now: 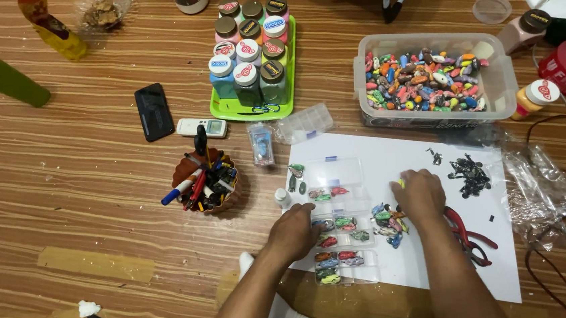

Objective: Sorting and organizing small fishing lures into a plastic compartment box

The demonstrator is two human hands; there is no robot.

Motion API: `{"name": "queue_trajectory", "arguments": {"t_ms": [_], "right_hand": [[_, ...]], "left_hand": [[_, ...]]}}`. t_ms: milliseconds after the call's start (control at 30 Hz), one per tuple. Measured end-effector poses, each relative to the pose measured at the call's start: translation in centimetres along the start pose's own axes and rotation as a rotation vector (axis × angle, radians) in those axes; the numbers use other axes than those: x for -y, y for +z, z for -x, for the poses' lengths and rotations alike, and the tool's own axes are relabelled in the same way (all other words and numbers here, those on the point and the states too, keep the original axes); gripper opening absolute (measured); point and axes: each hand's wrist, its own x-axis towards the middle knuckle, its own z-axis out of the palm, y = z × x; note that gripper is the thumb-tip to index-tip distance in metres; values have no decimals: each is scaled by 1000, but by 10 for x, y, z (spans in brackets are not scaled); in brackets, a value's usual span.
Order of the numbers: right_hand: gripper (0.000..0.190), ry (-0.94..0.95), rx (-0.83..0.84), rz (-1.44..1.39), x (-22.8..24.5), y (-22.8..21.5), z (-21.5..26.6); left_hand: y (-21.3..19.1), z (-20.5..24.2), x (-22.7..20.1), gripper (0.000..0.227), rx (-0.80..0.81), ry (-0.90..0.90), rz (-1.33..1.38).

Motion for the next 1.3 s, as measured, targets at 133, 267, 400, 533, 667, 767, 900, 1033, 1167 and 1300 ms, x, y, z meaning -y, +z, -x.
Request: {"name": "queue_trajectory", "arguments": {"t_ms": [133, 267, 400, 533, 667, 767, 900, 1033, 1167, 1300], "right_hand": [[46, 61, 43, 41, -8, 21, -8], [30, -10, 3, -5, 4, 6, 9], [32, 77, 78, -338, 39, -43, 42], [31, -21, 52, -723, 88, -79, 86], [15, -136, 90, -946, 115, -74, 110], [11, -167, 101, -948, 121, -70, 114], [15, -231, 70, -991, 119, -70, 109], [20, -252, 112, -996, 119, -77, 107], [31, -520, 46, -939, 122, -78, 110], [23, -699, -142, -878, 125, -80, 107]], "left_hand": [[0, 2, -1, 53, -7, 15, 18], [0, 4, -3, 50, -46, 37, 46], [3, 3, -1, 46, -136, 100, 144], [-18, 19, -35, 46, -194, 205, 381], [-5, 9, -36, 43, -278, 266, 682], [4, 3, -27, 32, -313, 229, 867], [3, 1, -31, 34, -317, 239, 1071], [2, -1, -30, 30, -311, 215, 1095], [10, -12, -19, 22, -320, 171, 1177], [10, -9, -23, 27, -271, 151, 1200]]}}
